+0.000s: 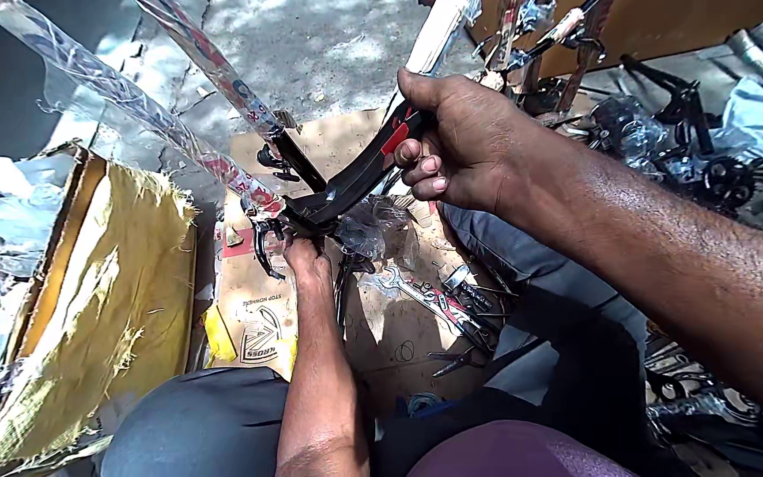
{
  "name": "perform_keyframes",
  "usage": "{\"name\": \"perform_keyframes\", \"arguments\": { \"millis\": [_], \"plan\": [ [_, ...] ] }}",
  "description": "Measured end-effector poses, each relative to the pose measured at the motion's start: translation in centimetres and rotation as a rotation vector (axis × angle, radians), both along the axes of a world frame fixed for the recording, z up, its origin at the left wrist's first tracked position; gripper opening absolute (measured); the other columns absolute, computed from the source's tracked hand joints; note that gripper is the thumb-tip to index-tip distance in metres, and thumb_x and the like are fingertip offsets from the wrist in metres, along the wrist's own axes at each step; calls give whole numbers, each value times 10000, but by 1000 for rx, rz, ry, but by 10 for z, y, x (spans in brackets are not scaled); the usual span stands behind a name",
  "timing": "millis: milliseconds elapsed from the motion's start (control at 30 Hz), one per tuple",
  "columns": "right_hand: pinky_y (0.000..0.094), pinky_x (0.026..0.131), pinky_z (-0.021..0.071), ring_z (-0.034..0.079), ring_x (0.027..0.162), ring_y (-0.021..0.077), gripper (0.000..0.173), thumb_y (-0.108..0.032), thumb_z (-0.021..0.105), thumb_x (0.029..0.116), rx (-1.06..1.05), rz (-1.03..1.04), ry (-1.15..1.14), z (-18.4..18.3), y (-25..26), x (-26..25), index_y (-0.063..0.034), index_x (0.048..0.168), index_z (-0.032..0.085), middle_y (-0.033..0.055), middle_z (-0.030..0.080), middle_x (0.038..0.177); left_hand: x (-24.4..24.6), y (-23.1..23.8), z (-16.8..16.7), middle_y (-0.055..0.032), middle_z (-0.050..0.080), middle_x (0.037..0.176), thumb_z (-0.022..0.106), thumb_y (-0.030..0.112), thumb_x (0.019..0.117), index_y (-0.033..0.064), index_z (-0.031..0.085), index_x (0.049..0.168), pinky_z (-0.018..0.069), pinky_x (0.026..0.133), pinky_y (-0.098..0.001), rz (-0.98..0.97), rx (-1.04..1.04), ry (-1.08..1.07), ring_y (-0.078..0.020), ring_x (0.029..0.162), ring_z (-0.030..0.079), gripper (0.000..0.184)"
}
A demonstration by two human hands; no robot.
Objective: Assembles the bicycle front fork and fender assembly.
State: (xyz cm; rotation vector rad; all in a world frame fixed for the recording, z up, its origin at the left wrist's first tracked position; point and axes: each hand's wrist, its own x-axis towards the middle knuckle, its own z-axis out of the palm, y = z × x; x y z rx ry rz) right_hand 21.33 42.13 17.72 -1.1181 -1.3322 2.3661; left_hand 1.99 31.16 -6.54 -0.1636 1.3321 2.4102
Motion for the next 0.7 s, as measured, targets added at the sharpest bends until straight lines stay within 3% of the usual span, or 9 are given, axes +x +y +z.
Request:
{"name": "perform_keyframes", "arguments": {
  "millis": [133,233,300,467,567,700],
  "plan": [
    [200,358,295,363,402,81,517,-616,408,1036,2,0,8,2,2,0,-142,848,493,14,453,611,-1,-5,-1,-126,645,1181,554,41,1019,60,505,1341,578,907,-454,-53,-8,-33,-245,1063,657,326],
    [200,358,307,366,403,79,497,-615,411,1036,11,5,41,2,4,2,-146,900,500,5,436,612,7,-6,-4,-135,644,1242,543,100,1037,53,510,1375,557,954,-491,-80,-24,11,-263,1137,641,343],
    [195,351,308,364,394,71,492,-616,417,1033,11,-8,41,1,5,3,-147,914,506,-1,439,599,13,-5,-11,-138,660,1203,502,131,1058,31,529,1340,565,949,-450,-82,-16,80,-240,1102,658,300],
    [204,368,299,366,408,86,509,-621,371,1047,22,-34,-19,-7,3,12,-141,1001,534,20,480,631,14,-9,-12,-156,674,1200,439,179,1087,9,547,1319,562,969,-466,-101,-26,154,-257,1108,671,307],
    [195,363,299,359,396,74,453,-557,374,1067,-46,-72,-24,-16,3,20,-138,984,527,7,459,610,16,-10,-11,-153,674,1183,449,169,1088,13,543,1322,580,934,-454,-115,-63,195,-259,1060,686,297],
    [187,364,306,360,404,62,426,-528,335,1078,-130,-90,18,-23,8,26,-154,978,513,-7,449,627,15,-7,-15,-101,647,1153,442,200,1082,78,527,1296,533,954,-438,-104,107,13,-220,1051,643,260]
  ]
}}
